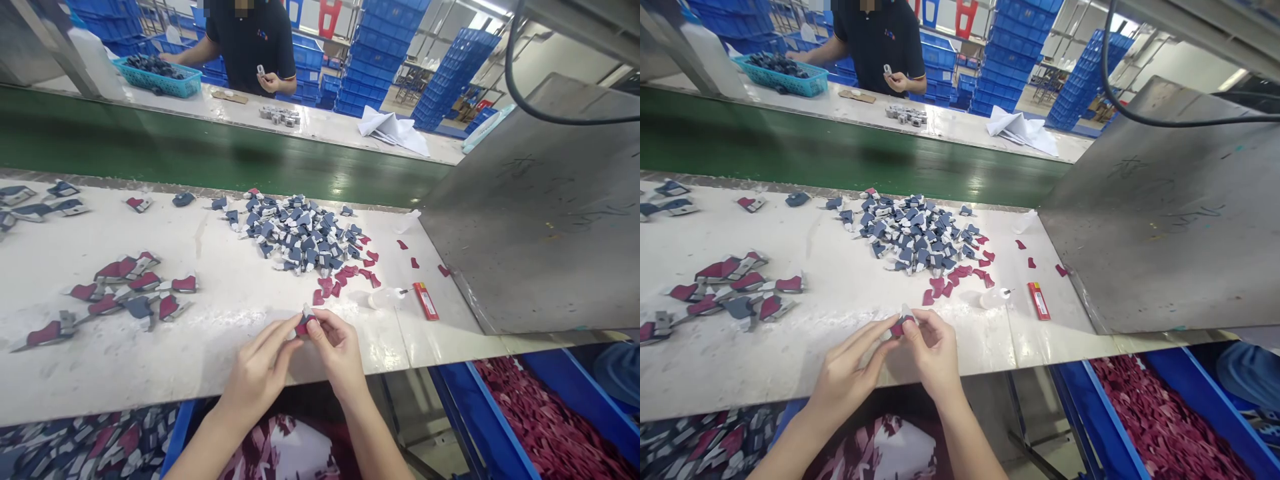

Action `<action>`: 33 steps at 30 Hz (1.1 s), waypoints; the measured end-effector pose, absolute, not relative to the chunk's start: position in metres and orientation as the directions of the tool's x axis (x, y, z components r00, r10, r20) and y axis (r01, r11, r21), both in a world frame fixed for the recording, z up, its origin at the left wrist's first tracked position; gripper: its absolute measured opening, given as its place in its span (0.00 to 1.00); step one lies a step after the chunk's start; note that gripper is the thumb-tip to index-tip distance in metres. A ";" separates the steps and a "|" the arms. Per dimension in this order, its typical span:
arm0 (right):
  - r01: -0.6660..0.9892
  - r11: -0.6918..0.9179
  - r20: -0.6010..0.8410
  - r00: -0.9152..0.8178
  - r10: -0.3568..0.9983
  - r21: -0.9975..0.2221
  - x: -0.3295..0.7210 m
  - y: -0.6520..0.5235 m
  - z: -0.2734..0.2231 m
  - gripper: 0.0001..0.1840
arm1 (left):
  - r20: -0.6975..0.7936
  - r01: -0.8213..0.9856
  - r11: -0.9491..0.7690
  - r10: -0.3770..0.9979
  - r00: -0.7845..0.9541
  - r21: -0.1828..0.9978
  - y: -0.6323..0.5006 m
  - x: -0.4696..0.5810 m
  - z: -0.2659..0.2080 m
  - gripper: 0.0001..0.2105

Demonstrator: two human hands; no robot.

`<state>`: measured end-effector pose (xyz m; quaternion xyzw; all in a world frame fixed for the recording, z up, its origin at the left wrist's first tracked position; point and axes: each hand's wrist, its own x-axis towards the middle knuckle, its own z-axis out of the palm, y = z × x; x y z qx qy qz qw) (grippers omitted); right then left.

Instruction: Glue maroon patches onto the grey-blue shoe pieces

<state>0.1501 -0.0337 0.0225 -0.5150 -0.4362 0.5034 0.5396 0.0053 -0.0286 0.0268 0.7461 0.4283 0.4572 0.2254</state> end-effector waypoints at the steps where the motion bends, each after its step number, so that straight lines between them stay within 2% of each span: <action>1: -0.060 -0.016 -0.022 0.093 0.995 -0.998 0.152 -0.033 0.022 0.14 | 0.438 0.417 -0.480 0.876 0.199 0.771 -0.027 0.002 0.028 0.13; 2: 0.007 0.033 0.033 0.084 0.996 -0.999 0.155 -0.033 0.023 0.16 | 0.366 0.398 -0.404 0.915 0.171 0.824 -0.027 0.000 0.029 0.12; 4: 0.219 0.212 0.235 0.086 0.968 -0.952 0.162 -0.032 0.024 0.26 | 0.175 0.337 -0.212 0.975 0.136 0.917 -0.026 -0.003 0.033 0.10; 6: 0.431 0.425 0.484 0.031 0.875 -0.796 0.168 -0.031 0.028 0.30 | 0.003 0.255 -0.045 0.987 0.164 0.966 -0.026 -0.005 0.039 0.11; 7: 0.496 0.512 0.577 -0.026 0.816 -0.701 0.170 -0.030 0.030 0.28 | -0.057 0.216 0.014 0.979 0.194 0.976 -0.026 -0.006 0.042 0.12; 9: 0.546 0.624 0.675 -0.138 0.725 -0.558 0.174 -0.029 0.033 0.20 | -0.131 0.149 0.095 0.959 0.253 0.984 -0.026 -0.007 0.048 0.13; 11: 0.557 0.659 0.694 -0.192 0.694 -0.506 0.175 -0.027 0.034 0.15 | -0.175 0.092 0.154 0.937 0.303 0.984 -0.025 -0.007 0.053 0.13; 15: 0.571 0.624 0.678 -0.153 0.719 -0.533 0.172 -0.029 0.029 0.10 | -0.234 0.001 0.249 0.908 0.348 0.968 -0.021 -0.005 0.056 0.13; 21: 0.581 0.642 0.742 -0.095 0.664 -0.501 0.167 -0.033 0.021 0.11 | -0.307 -0.078 0.348 0.896 0.321 0.934 -0.020 -0.007 0.054 0.14; 28: 0.519 0.679 0.716 -0.170 0.677 -0.519 0.171 -0.029 0.026 0.08 | -0.471 -0.180 0.555 0.806 0.358 0.812 -0.017 -0.007 0.051 0.14; 31: 0.479 0.681 0.659 -0.247 0.710 -0.554 0.174 -0.028 0.030 0.09 | -0.484 -0.159 0.552 0.812 0.327 0.818 -0.013 -0.011 0.046 0.15; 33: 0.489 0.656 0.630 -0.249 0.736 -0.574 0.180 -0.030 0.030 0.16 | -0.433 -0.055 0.452 0.878 0.203 0.890 -0.007 -0.023 0.042 0.15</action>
